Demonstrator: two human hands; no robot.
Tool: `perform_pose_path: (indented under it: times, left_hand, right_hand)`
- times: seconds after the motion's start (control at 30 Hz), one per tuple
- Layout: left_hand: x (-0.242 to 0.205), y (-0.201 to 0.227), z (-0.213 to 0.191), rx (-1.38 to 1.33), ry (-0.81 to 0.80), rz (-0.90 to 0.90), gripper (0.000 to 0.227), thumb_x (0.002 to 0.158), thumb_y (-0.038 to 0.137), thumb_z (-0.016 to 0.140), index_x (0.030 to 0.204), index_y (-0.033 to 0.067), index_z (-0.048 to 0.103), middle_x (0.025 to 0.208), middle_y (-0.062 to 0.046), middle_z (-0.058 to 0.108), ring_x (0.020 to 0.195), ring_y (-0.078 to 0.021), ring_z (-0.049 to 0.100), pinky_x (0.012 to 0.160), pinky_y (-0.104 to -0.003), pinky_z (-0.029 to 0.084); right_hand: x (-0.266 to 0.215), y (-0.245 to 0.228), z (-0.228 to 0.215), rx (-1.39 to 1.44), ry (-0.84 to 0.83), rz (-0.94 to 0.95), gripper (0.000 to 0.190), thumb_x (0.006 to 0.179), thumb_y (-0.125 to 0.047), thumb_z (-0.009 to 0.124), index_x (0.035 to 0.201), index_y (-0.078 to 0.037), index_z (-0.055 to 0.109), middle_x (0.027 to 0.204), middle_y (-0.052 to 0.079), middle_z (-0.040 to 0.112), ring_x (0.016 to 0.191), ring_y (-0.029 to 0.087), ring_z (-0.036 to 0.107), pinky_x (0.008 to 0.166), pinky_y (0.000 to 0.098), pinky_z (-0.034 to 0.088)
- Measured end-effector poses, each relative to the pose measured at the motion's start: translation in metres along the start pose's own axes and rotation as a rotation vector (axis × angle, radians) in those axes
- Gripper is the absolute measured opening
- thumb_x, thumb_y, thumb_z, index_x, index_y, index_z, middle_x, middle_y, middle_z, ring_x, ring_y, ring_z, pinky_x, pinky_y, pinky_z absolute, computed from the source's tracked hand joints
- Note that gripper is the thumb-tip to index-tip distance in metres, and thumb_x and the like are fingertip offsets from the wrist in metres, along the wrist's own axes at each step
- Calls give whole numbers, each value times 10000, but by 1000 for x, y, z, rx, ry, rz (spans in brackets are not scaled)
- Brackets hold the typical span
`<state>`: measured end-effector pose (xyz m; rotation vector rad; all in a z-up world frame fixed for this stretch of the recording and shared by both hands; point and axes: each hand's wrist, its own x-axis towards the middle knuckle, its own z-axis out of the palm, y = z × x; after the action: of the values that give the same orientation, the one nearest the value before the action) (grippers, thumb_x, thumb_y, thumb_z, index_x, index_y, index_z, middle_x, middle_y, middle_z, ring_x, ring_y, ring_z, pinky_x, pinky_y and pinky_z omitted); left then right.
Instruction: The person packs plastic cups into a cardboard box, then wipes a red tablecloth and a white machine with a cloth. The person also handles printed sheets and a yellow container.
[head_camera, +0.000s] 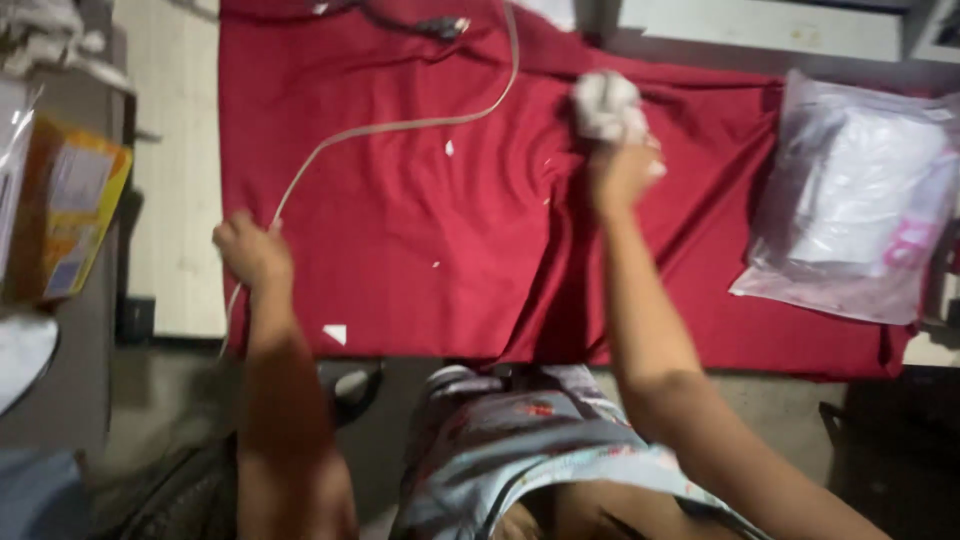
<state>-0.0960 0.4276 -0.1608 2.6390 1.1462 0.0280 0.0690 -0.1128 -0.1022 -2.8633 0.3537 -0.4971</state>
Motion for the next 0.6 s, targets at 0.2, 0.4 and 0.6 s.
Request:
perform_pose_path:
  times: [0.2, 0.4, 0.6]
  left_hand:
    - [-1, 32, -44, 58, 42, 76, 312, 901, 268, 815, 1151, 123, 698, 1281, -153, 565, 1256, -407, 486, 1000, -553, 412]
    - [13, 30, -77, -68, 42, 162, 713, 763, 332, 860, 1301, -45, 583, 1214, -269, 590, 1158, -453, 546, 945, -519, 463]
    - [39, 24, -78, 30, -105, 297, 426, 950, 367, 776, 1182, 23, 681, 1169, -265, 677, 1154, -442, 616, 971, -507, 483]
  right_hand:
    - [-117, -189, 25, 220, -36, -656, 170, 932, -239, 646, 880, -81, 612, 908, 147, 652, 888, 303, 623, 778, 481, 517]
    - [-35, -150, 69, 999, -739, -171, 168, 952, -122, 623, 1046, 18, 625, 888, 141, 621, 799, 287, 600, 720, 435, 541]
    - [-163, -188, 102, -408, -280, -797, 41, 970, -84, 663, 968, -69, 701, 911, 153, 678, 766, 319, 653, 655, 536, 522]
